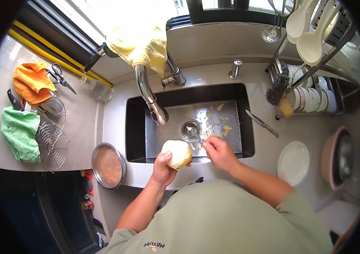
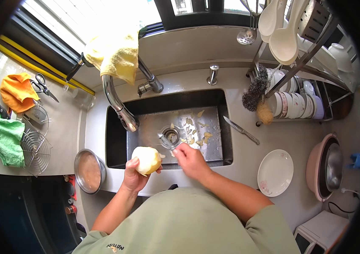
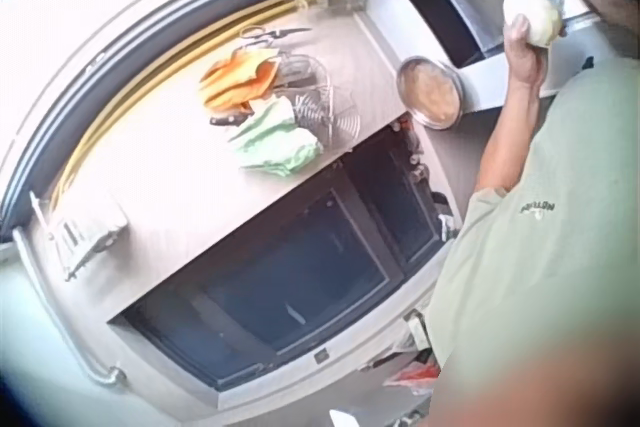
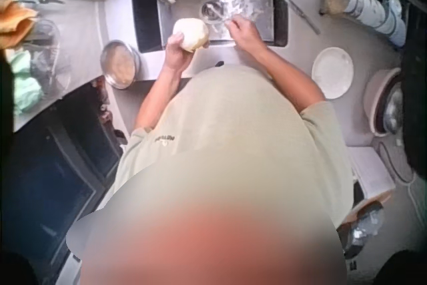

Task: The person retrieves a peeler and a plate, then washes and peels an apple over the sink. After peeling, the person cuts the apple into slices and places them on the plate.

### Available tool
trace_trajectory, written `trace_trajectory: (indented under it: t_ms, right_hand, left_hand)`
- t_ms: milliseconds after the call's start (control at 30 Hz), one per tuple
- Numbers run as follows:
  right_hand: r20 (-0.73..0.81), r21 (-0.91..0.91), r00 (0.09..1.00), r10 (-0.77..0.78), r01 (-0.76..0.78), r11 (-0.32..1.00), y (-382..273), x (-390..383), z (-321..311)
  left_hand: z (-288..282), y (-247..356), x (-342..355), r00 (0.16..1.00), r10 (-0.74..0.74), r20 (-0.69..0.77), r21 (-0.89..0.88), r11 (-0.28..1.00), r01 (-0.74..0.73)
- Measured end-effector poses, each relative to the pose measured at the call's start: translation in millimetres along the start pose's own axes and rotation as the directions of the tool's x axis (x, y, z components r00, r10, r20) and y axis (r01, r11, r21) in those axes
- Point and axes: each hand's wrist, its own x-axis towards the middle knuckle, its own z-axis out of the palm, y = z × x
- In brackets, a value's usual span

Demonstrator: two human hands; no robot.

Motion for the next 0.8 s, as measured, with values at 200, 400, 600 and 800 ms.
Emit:
trace_trajectory:
  t_ms: [200,400,600,800]
  right_hand:
    - [0.027,-0.087,0.924,-0.382,0.383,0.920,-39,-18,9]
    - [-0.054,-0.143,0.998,0.008,-0.015,0.990,20,7,-18]
    - [0.029,0.005,0.936,-0.350,0.350,0.937,-41,-29,8]
    - [-0.059,-0.199,0.975,-0.214,0.198,0.960,-2,-1,0]
  left_hand:
    - [-5,-5,3,0.997,0.000,-0.075,0.092,0.996,0.007]
    - [16,-1,3,1.000,0.013,-0.004,0.016,1.000,-0.013]
    - [10,-9,5,0.984,-0.085,-0.160,-0.254,0.966,0.042]
    - [20,-3,-3,1.000,0.026,0.015,-0.139,0.990,-0.024]
